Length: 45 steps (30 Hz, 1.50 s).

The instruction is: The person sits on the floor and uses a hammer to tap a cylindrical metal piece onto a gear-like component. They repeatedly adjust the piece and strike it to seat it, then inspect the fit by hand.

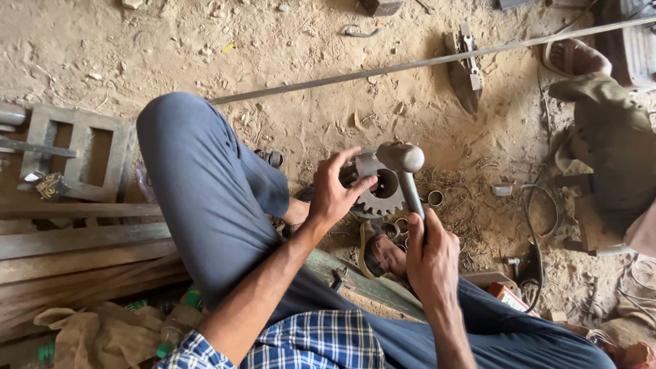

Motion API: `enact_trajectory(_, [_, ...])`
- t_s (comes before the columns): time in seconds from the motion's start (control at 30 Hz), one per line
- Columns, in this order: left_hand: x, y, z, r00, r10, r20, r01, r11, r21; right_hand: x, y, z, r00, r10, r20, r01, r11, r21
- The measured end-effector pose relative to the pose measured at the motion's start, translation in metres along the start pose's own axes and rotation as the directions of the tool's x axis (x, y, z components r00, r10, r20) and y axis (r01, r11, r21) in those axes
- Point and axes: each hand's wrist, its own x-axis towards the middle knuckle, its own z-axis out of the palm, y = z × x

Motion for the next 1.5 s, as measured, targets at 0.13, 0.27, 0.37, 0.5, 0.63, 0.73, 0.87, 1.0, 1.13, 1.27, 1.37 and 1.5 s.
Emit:
enact_trajectory(0.13, [-0.008, -0.003, 0.000, 0.997, 0.062, -0.053, -0.050, 0.977, 0.206, -0.002, -0.009, 0.004, 0.998, 0.059, 0.005, -0.060, 0.997, 0.054])
enact_trajectory(0.27, [-0.008, 0.000, 0.003, 0.994, 0.094, -0.054, -0.075, 0.958, 0.277, 0.007, -0.006, 0.001, 0.990, 0.115, 0.082, -0.107, 0.989, -0.100])
enact_trajectory(0.37, [-0.004, 0.000, 0.000, 0.996, 0.091, -0.026, -0.078, 0.950, 0.303, 0.009, 0.001, -0.006, 0.979, 0.191, 0.077, -0.179, 0.974, -0.136])
enact_trajectory(0.5, [-0.007, 0.001, 0.000, 0.997, 0.070, -0.019, -0.062, 0.958, 0.281, 0.002, 0.007, 0.000, 0.994, 0.105, 0.006, -0.105, 0.992, -0.074])
enact_trajectory(0.63, [-0.006, 0.003, -0.001, 0.996, 0.084, -0.014, -0.078, 0.964, 0.254, 0.008, 0.011, 0.007, 0.992, 0.081, 0.100, -0.077, 0.996, -0.044])
enact_trajectory(0.73, [-0.009, 0.001, -0.003, 0.997, 0.081, -0.017, -0.074, 0.967, 0.243, 0.006, 0.014, 0.005, 0.994, 0.100, 0.047, -0.100, 0.995, -0.014])
enact_trajectory(0.87, [-0.008, 0.005, 0.001, 0.998, 0.068, -0.003, -0.065, 0.961, 0.269, 0.007, 0.011, 0.003, 0.983, 0.157, 0.096, -0.156, 0.988, -0.020])
enact_trajectory(1.0, [-0.006, 0.005, -0.002, 0.996, 0.084, -0.005, -0.079, 0.957, 0.279, 0.011, 0.006, 0.005, 0.993, 0.096, 0.074, -0.094, 0.995, -0.034])
enact_trajectory(1.13, [-0.010, 0.003, 0.001, 0.997, 0.082, -0.014, -0.076, 0.961, 0.265, 0.007, 0.007, -0.002, 0.976, -0.198, -0.085, 0.170, 0.950, -0.263])
enact_trajectory(1.27, [-0.009, 0.002, -0.002, 0.987, 0.156, -0.045, -0.141, 0.962, 0.233, 0.007, 0.000, 0.001, 0.983, 0.139, 0.121, -0.125, 0.986, -0.112])
enact_trajectory(1.37, [-0.010, 0.003, -0.003, 0.994, 0.105, -0.020, -0.097, 0.969, 0.226, 0.006, -0.004, 0.003, 0.999, 0.003, 0.043, 0.004, 0.984, -0.178])
enact_trajectory(1.5, [-0.006, 0.007, -0.002, 0.999, 0.047, 0.007, -0.047, 0.972, 0.229, 0.006, -0.003, 0.008, 0.989, 0.089, 0.120, -0.070, 0.986, -0.153])
